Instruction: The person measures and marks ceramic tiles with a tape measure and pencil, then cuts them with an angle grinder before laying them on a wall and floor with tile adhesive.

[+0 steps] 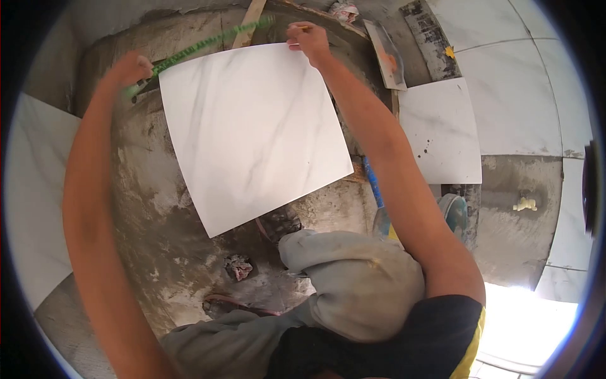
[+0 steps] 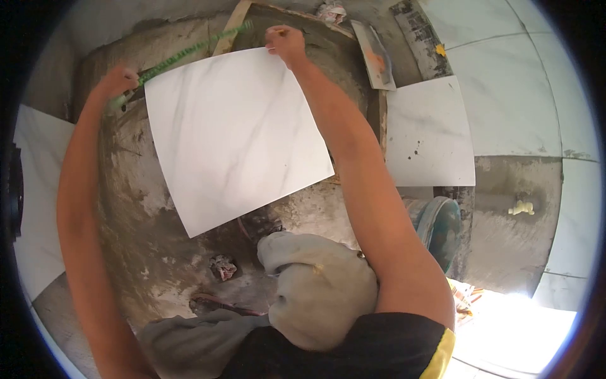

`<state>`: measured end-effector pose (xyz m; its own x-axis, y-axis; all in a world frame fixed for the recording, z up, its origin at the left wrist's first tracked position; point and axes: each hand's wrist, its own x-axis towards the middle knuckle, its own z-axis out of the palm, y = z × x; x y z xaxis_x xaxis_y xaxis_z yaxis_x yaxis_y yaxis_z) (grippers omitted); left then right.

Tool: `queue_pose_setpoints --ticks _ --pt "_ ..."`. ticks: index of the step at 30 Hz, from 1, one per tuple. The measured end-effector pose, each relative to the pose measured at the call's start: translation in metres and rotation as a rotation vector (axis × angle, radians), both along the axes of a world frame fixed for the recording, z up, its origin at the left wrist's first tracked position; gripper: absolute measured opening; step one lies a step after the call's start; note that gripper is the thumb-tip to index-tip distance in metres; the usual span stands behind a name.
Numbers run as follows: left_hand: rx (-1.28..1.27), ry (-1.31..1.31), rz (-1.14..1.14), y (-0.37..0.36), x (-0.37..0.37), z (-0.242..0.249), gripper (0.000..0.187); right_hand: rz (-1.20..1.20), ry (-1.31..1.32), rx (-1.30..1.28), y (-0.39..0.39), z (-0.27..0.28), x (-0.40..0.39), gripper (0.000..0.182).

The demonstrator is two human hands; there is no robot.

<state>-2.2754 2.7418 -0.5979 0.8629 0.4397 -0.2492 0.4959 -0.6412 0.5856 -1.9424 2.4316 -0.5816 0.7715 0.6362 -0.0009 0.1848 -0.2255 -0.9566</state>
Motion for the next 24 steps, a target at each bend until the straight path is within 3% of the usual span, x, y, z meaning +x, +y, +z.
queue_pose_setpoints --ticks 2,4,5,7,8,10,11,12,13,15,16,18,21,24 --pt "-0.281 -0.103 0.142 0.001 -0.022 0.017 0.029 -0.109 0.063 0.102 -0.015 0.007 -0.003 0.019" --pt "-0.837 -0.418 0.396 -0.007 -0.042 0.032 0.031 -0.232 0.124 0.208 -0.033 0.015 -0.011 0.021" --pt "-0.829 -0.403 0.370 -0.014 -0.046 0.038 0.031 -0.219 0.116 0.234 -0.041 0.019 -0.019 0.025" --pt "-1.289 -0.758 0.537 -0.027 -0.046 0.051 0.034 -0.235 0.092 0.281 -0.054 0.034 -0.041 0.029" --pt "-1.288 -0.752 0.503 -0.041 -0.043 0.059 0.034 -0.140 0.086 0.281 -0.057 0.045 -0.062 0.027" --pt "-1.410 -1.037 0.705 -0.092 -0.031 0.079 0.033 0.032 0.049 0.262 -0.061 0.069 -0.114 0.025" --pt "-1.419 -1.055 0.702 -0.114 -0.023 0.085 0.036 0.193 -0.100 0.242 -0.063 0.076 -0.134 0.025" --pt "-1.454 -1.042 0.635 -0.124 -0.009 0.086 0.036 0.226 -0.163 0.245 -0.065 0.091 -0.166 0.025" --pt "-1.509 -1.092 0.608 -0.140 0.010 0.087 0.037 0.274 -0.510 0.209 -0.063 0.090 -0.178 0.030" --pt "-1.636 -1.059 0.533 -0.200 0.054 0.106 0.039 0.300 -0.803 0.135 -0.091 0.140 -0.228 0.055" --pt "-1.700 -1.008 0.453 -0.236 0.060 0.127 0.039 0.350 -0.823 0.074 -0.107 0.169 -0.246 0.070" --pt "-1.614 -0.883 0.259 -0.303 0.057 0.173 0.039 0.057 -0.971 -0.081 -0.130 0.174 -0.257 0.079" --pt "-1.563 -0.805 -0.005 -0.367 0.055 0.198 0.042 -0.024 -0.885 -0.209 -0.201 0.212 -0.272 0.084" --pt "-1.609 -0.619 -0.180 -0.431 0.039 0.209 0.048 -0.175 -0.809 -0.218 -0.261 0.204 -0.274 0.081"
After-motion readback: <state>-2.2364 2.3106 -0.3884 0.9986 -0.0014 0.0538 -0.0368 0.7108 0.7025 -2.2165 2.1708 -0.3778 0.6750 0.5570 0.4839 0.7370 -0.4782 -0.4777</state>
